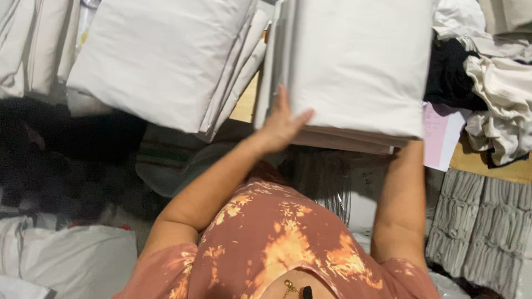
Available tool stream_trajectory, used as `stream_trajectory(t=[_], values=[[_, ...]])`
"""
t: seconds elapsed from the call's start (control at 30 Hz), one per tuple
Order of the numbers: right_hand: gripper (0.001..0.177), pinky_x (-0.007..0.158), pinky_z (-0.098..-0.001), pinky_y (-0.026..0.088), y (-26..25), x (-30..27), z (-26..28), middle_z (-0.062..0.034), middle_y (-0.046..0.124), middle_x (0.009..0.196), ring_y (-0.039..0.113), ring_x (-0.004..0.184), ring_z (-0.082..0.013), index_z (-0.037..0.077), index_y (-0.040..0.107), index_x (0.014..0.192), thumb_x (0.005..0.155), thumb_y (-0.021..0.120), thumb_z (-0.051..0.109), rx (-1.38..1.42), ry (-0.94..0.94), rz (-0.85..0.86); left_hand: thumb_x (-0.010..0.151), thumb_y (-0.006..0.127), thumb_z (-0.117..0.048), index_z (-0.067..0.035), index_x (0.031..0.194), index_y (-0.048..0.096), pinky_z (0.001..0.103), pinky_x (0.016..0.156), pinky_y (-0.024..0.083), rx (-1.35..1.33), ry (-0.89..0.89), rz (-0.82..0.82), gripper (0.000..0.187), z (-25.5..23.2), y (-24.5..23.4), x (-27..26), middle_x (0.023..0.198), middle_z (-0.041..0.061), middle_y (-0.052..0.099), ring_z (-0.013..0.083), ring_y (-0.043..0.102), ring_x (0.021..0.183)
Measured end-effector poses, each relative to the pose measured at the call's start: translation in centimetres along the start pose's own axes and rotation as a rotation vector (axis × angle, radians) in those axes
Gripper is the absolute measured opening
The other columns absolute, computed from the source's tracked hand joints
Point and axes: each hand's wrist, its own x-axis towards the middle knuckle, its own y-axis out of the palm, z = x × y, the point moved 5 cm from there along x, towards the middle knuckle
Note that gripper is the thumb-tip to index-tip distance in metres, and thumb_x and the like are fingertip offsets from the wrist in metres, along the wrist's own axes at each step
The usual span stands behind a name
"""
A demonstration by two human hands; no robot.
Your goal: The person folds white cloth items on a table, places each folded item into a clear plastic bag, and seals the bag. The person then stacks the packaged items on the table.
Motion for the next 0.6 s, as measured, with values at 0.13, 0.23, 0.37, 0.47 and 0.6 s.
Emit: stream_trajectory(t=[0.13, 0.23, 0.37, 0.47, 0.6], values=[[0.069, 0.108, -0.0384, 0.053, -2.6, 1.8, 0.8, -0.0187, 0.064, 0.141, 0.066, 0.126, -0.0267, -0.003, 0.055, 0.144, 0.104, 0.052, 0.054, -0.102, 0.069, 0.01, 0.101, 0.051, -0.065, 0.006, 0.161, -0.014, 0.052, 0.123, -0.002, -0.005, 0.101, -0.06, 0.113, -0.8, 1.4, -1.2, 0.169, 0.032, -0.02, 0.042, -0.017, 0.157], [0.069, 0.108, -0.036, 0.053, -3.2, 2.1, 3.1, -0.0172, 0.066, 0.139, 0.067, 0.124, -0.0249, -0.003, 0.059, 0.141, 0.103, 0.054, 0.054, -0.145, 0.065, 0.015, 0.097, 0.059, -0.064, 0.008, 0.159, 0.011, 0.051, 0.126, 0.012, 0.046, 0.197, -0.18, 0.106, -1.4, 0.0, -1.0, 0.17, 0.032, 0.0, 0.0423, 0.003, 0.158], [0.076, 0.106, -0.0312, 0.052, -2.1, 1.4, 5.8, -0.0151, 0.071, 0.135, 0.07, 0.121, -0.0216, -0.004, 0.066, 0.135, 0.097, 0.054, 0.061, -0.099, 0.145, 0.056, 0.084, 0.059, -0.064, 0.004, 0.147, 0.047, 0.044, 0.116, 0.044, -0.114, 0.063, -0.261, 0.093, -2.7, -4.1, 1.1, 0.153, 0.025, 0.046, 0.0341, 0.05, 0.14], [0.055, 0.108, -0.0279, 0.047, -1.7, 2.5, 5.9, -0.0054, 0.065, 0.14, 0.063, 0.123, -0.0154, 0.003, 0.06, 0.141, 0.105, 0.065, 0.043, -0.427, 0.141, -0.069, 0.085, 0.069, -0.061, 0.01, 0.147, 0.038, 0.049, 0.11, 0.043, -0.061, 0.08, -0.207, 0.099, -5.1, -4.7, 2.5, 0.145, 0.031, 0.05, 0.0385, 0.052, 0.135], [0.046, 0.108, -0.0297, 0.047, 1.3, 2.4, 8.6, -0.0076, 0.064, 0.135, 0.061, 0.119, -0.0153, 0.0, 0.055, 0.142, 0.107, 0.068, 0.027, -0.488, -0.004, 0.032, 0.082, 0.073, -0.05, 0.009, 0.144, 0.039, 0.045, 0.108, 0.048, -0.208, 0.15, -0.125, 0.092, -7.4, -4.3, 4.1, 0.137, 0.028, 0.058, 0.0367, 0.061, 0.128]])
